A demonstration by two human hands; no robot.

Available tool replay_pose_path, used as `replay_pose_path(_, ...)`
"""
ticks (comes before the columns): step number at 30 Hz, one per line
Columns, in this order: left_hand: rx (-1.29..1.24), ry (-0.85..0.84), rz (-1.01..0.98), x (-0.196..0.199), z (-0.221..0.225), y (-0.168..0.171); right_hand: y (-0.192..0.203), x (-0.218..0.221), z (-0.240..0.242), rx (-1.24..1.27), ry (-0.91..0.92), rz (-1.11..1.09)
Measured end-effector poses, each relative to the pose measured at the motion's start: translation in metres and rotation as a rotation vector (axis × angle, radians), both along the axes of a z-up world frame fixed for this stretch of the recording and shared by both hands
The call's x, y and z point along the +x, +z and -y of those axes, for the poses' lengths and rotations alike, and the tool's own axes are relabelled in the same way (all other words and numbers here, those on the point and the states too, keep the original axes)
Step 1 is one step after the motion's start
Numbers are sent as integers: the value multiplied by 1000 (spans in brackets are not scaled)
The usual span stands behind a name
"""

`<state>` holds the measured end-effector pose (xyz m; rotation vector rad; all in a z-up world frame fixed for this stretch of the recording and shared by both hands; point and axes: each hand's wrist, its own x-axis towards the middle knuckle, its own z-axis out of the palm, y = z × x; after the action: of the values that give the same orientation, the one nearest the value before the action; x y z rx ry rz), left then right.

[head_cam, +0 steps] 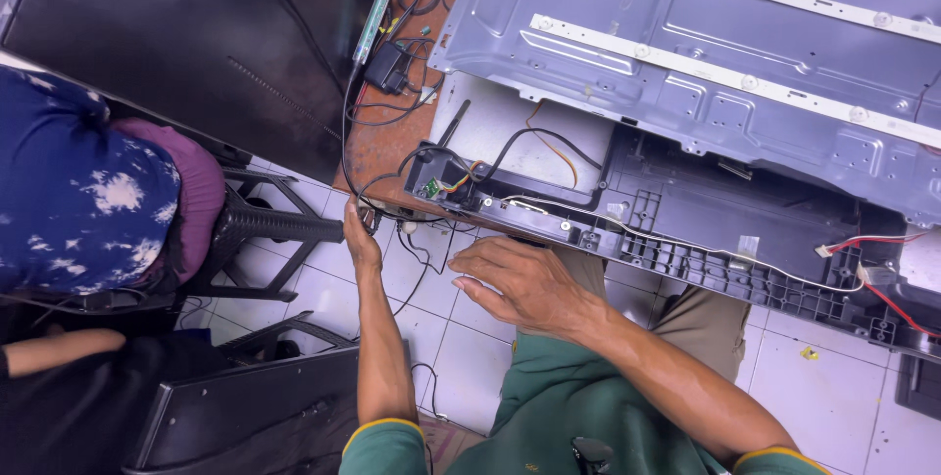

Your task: The person works on the back of a disassembled television, connecting wires to the internal circuit board and adjusting the backlight strips. They handle various cables and components within the open chassis while sitting on the floor.

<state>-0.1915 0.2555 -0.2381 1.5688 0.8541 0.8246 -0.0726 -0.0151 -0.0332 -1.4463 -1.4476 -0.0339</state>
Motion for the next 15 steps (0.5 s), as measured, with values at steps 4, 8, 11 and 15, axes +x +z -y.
replay_pose_path(4, 184, 68, -9, 4, 1, -21, 6, 5, 14, -10, -6, -26)
replay_pose_path(8, 404, 411, 108, 14, 33, 18, 14, 14, 30, -11, -16, -25)
replay_pose_path(11, 585, 571, 219, 28, 69, 76, 21, 22, 40, -1, -22, -41)
replay_pose_path(15, 1031, 155, 200, 43, 101, 168, 29, 29, 52, -45, -32, -34)
